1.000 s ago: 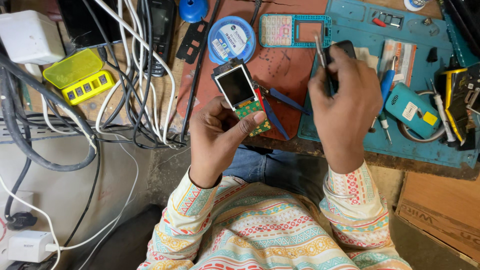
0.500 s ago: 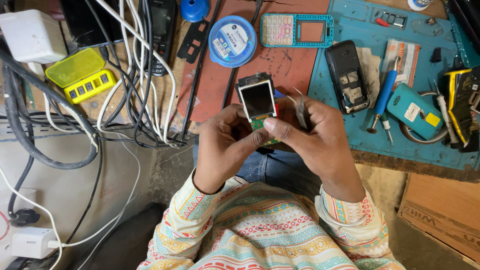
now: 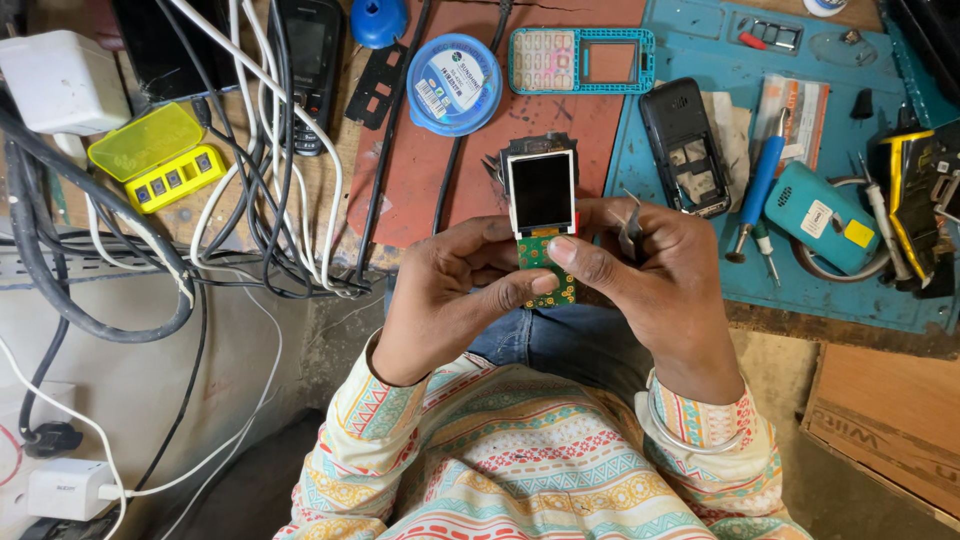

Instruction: The person repairs a feature phone at a cluttered workbench. They handle a green circuit board, use pliers to work on components, attach a speaker part, fit the board into the phone housing, and reassemble the phone. They then power the phone on, and the screen and backlit keypad light up as they hold the device.

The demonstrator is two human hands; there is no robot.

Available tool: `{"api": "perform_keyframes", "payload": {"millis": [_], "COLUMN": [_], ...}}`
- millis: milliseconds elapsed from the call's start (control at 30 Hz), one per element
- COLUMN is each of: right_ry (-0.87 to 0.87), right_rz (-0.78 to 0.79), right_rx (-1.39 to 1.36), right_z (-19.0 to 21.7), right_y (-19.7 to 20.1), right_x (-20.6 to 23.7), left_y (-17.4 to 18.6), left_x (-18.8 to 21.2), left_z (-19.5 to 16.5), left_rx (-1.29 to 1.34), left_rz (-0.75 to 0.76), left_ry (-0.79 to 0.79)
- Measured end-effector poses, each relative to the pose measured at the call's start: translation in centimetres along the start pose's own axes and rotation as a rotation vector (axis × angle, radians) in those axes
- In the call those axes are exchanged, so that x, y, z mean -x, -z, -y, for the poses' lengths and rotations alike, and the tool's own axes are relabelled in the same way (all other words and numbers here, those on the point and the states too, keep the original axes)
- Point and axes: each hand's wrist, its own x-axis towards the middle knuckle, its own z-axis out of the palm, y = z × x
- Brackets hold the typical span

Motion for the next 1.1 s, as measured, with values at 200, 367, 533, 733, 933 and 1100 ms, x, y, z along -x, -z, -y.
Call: {"api": "perform_keyframes", "payload": {"millis": [200,367,533,733,933,1100], "right_ry": [0.142,0.163,0.217,0.200,0.199,0.237], "right_rz": [-0.128,-0.236,-0.374,-0.369,-0.180,-0.302], "right_rx": [0.253,0.162,0.261,0.298,0.048,0.092], "right_z": [-0.6,-0.7,-0.3,0.2,0.1,0.0], "right_y": [0.1,0.3,-0.2,-0.2,0.4,0.7], "right_x": [-0.2,-0.5,-0.1,0.3,0.2,0.2], "left_y": [-1.7,-4.7,-6.8,-6.8,-3.6,-1.7], "left_x": [-0.7,-1.3,-1.7,-1.7,-1.4,-1.6], "left_z": [0.4,-0.2,-1.3,-1.0,-0.2,-0.3], "left_rx": [-0.010,-0.386,-0.977,-0.766,0.039,0.334], "left_rz": [-0.161,-0.387,-0.397,-0.366,-0.129,-0.066], "left_ry": [-0.107,-0.207,-0.473,-0.266,-0.102,-0.094]}}
